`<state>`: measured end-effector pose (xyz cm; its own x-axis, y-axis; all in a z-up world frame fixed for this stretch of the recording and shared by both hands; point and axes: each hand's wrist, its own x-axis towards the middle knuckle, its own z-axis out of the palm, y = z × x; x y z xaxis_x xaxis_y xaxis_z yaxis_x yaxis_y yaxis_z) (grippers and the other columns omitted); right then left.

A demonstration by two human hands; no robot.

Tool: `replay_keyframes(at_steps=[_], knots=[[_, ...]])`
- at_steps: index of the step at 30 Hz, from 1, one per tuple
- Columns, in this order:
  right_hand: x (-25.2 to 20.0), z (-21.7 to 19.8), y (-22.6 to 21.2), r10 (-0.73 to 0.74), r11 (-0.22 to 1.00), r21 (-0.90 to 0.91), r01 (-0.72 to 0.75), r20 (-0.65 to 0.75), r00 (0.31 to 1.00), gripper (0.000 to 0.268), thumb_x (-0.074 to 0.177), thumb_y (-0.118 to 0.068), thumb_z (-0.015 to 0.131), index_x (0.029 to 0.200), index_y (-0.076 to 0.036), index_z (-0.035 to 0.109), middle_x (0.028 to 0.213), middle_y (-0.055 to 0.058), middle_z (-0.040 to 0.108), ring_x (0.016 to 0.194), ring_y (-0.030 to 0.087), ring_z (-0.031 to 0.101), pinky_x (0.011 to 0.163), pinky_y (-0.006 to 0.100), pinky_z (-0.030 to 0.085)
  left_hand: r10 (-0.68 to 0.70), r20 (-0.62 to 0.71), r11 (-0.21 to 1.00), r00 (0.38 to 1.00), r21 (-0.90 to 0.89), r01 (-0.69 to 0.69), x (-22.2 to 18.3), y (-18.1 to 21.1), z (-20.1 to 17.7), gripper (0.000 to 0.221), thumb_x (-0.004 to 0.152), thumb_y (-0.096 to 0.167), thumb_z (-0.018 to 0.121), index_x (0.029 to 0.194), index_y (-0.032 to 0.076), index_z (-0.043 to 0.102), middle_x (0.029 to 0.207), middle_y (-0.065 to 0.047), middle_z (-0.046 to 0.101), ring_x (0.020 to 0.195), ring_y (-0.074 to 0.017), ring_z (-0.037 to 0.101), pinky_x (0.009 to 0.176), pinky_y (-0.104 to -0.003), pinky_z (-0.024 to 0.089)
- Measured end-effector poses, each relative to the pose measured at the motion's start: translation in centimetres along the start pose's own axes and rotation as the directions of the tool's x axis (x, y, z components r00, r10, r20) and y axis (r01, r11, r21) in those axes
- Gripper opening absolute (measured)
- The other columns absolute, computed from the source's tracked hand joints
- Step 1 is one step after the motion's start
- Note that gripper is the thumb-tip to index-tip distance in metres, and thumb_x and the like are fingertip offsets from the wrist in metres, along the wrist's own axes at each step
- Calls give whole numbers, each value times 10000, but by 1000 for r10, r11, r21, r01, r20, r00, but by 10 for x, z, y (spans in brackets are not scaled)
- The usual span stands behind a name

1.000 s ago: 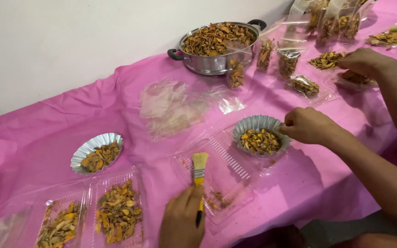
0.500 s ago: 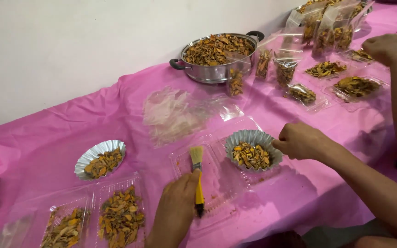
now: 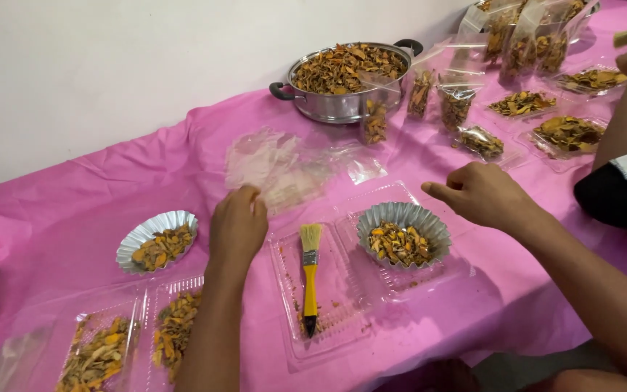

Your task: Cleaning and sorting dried tea leaves by hand and placing them into plastic containers.

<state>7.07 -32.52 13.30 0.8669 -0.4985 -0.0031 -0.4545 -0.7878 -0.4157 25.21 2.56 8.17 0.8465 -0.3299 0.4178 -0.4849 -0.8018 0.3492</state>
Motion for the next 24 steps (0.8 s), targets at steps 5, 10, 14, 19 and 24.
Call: replay_keyframes(at_steps=[5,10,14,19,24], knots=[[-12,-19,-16,-40,998,46,39,24,999,521,847,-567,649,734,-75,776,706,92,802,817,330,768,803,422,564,168,47,970,985,173,-173,94,0,83,286,928,262,578,1198,238,671,1091,-62,644,1095,-330,679,901,-518,562],[-18,-28,-17,2,984,180,-9,40,999,447,838,-480,706,764,-47,790,678,131,790,712,287,777,762,403,571,233,411,873,881,311,-376,116,71,71,616,945,105,566,1522,311,496,1694,-142,196,1561,-383,195,1179,-582,312],[-25,-35,-20,8,969,246,-14,26,1000,439,826,-478,725,719,-54,764,623,112,759,602,240,746,692,354,566,306,382,810,872,377,-449,147,35,132,318,969,122,540,1179,226,755,1403,-62,555,1464,-332,364,1135,-561,357],[-23,-26,-15,-97,956,260,133,-144,985,300,855,-402,742,857,-107,793,701,100,753,694,249,737,674,373,565,428,-27,856,903,334,-396,147,20,105,209,962,193,540,955,185,748,1005,-35,684,1090,-274,629,903,-457,521],[-21,-8,-14,-415,843,170,509,-396,819,343,855,-272,780,1126,-65,740,1006,168,723,959,317,724,771,421,610,282,-112,945,953,-137,-296,79,57,-18,166,1032,276,542,1037,182,678,920,-65,721,980,-317,692,855,-463,554]])
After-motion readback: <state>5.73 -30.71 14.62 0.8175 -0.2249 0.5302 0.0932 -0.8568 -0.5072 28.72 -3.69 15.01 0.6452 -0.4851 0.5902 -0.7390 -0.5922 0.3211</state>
